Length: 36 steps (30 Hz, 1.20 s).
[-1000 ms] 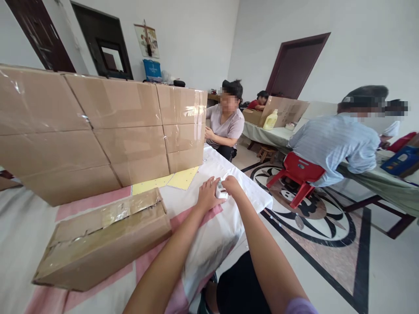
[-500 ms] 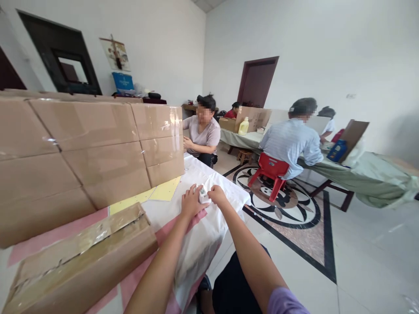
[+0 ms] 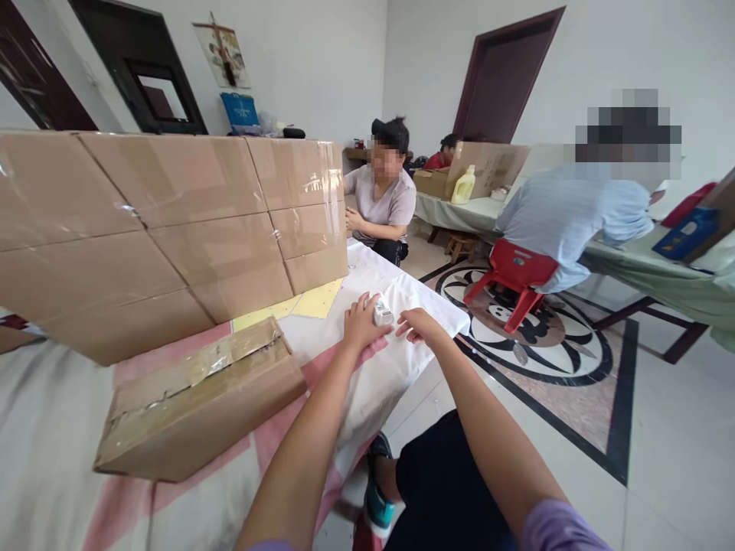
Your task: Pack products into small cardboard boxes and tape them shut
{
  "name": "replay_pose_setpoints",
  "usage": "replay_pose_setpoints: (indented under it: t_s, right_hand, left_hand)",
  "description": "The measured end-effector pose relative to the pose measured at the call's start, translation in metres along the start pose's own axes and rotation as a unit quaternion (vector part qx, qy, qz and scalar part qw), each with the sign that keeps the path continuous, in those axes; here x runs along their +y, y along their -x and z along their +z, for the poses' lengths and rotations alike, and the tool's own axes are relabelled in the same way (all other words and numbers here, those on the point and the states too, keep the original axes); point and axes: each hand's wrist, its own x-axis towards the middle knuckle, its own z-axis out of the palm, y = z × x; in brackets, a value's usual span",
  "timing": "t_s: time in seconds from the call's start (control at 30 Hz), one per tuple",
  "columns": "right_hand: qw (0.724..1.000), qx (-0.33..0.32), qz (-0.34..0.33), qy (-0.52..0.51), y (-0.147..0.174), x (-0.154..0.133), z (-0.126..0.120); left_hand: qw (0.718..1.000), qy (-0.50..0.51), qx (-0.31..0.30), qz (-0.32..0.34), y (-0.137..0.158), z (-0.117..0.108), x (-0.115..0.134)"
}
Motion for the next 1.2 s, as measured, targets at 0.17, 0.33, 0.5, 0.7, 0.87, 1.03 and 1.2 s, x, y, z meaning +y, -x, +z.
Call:
replay_pose_setpoints:
  t_s: [0.17,0.33,0.5,0.7,0.87,1.03,1.2]
  right_hand:
    - [0.999,-0.033,-0.015,0.002,-0.001,-0.001,0.002]
    - [0.986,0.078,-0.129,0.066,-0.015,-0.002,0.011]
    - [0.944,0.121,-0.271,0.143,-0.026,0.000,0.018]
    - [0.907,0.172,-0.347,0.167,-0.015,-0.002,0.018]
    - [0.891,0.202,-0.365,0.179,-0.004,0.010,0.025]
    - [0.879,0.249,-0.365,0.180,-0.001,0.036,0.054]
    - [0.876,0.274,-0.363,0.164,-0.004,0.050,0.065]
  left_hand:
    - [1.000,0.006,0.015,0.008,0.000,0.002,0.000]
    - [1.000,0.005,0.001,0.005,-0.001,0.004,-0.002]
    - [1.000,0.012,-0.006,0.004,-0.001,0.003,-0.002]
    - [1.000,0.023,-0.015,0.004,0.000,0.001,-0.003]
    - [0.999,0.033,-0.016,0.001,0.001,-0.001,-0.002]
    - [0.999,0.030,-0.010,-0.010,0.003,-0.004,0.002]
    - [0.999,0.035,-0.002,0.001,0.004,-0.005,0.001]
